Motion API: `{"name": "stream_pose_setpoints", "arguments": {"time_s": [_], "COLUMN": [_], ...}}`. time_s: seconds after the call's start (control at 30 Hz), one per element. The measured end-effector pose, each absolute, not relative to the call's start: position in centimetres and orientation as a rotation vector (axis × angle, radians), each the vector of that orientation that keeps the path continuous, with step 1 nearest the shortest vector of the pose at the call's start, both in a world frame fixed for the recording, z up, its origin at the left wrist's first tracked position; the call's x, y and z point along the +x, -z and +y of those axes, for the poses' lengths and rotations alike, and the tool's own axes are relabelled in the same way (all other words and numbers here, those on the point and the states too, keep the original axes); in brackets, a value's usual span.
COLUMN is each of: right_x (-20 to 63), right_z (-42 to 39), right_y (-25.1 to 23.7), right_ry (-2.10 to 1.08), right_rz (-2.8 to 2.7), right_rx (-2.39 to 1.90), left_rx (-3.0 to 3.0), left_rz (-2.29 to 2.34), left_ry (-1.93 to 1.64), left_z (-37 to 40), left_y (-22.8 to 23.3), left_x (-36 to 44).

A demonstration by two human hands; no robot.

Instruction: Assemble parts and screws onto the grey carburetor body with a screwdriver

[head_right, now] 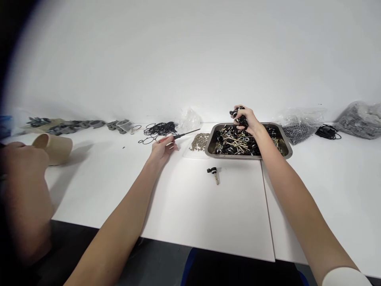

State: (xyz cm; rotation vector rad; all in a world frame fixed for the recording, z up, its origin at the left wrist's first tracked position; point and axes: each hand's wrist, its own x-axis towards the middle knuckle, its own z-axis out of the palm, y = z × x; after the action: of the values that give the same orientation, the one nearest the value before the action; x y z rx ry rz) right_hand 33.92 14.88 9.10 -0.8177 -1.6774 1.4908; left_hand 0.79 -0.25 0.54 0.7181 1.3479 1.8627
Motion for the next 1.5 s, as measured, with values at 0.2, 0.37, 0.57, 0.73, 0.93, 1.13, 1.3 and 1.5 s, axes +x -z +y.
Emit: {"name": "stream_pose_setpoints", "arguments": {"time_s": [0.2, 0.37, 0.57, 0.73, 0.93, 1.13, 1.3, 1.5], "right_x": [34.9, 35.0, 35.0, 34.8, 35.9, 37.5, 36.0, 30.6], "right_z": [14.5, 14.4, 15.0, 14.5, 15.2, 16.5, 14.6, 9.7], "right_y": [-9.5, -9.0, -8.7, -8.9, -10.3, -11.6, -12.9, -12.3], "right_ry": [-1.746, -1.819, -1.807, -1.71, -1.134, -0.729, -0.543, -0.998], "right_rz": [-1.697, -1.659, -1.673, -1.935, -2.424, -2.61, -2.625, -2.866], "right_rx": [-0.666, -0.605, -0.631, -0.863, -1.064, -1.436, -1.377, -0.807], "left_rx": [0.657, 0.652, 0.655, 0.662, 0.665, 0.648, 0.639, 0.621], "left_rz": [1.318, 1.322, 1.34, 1.34, 1.346, 1.358, 1.353, 1.35], "left_ry": [-1.89, -1.891, -1.893, -1.891, -1.881, -1.877, -1.882, -1.893], "left_z": [-0.2, -0.3, -0.2, -0.2, -0.3, -0.2, -0.2, -0.3], "left_y": [-0.4, -0.4, -0.4, -0.3, -0.4, -0.6, -0.6, -0.7], "left_x": [0.3, 0.4, 0.5, 0.4, 0.5, 0.6, 0.7, 0.8]}}
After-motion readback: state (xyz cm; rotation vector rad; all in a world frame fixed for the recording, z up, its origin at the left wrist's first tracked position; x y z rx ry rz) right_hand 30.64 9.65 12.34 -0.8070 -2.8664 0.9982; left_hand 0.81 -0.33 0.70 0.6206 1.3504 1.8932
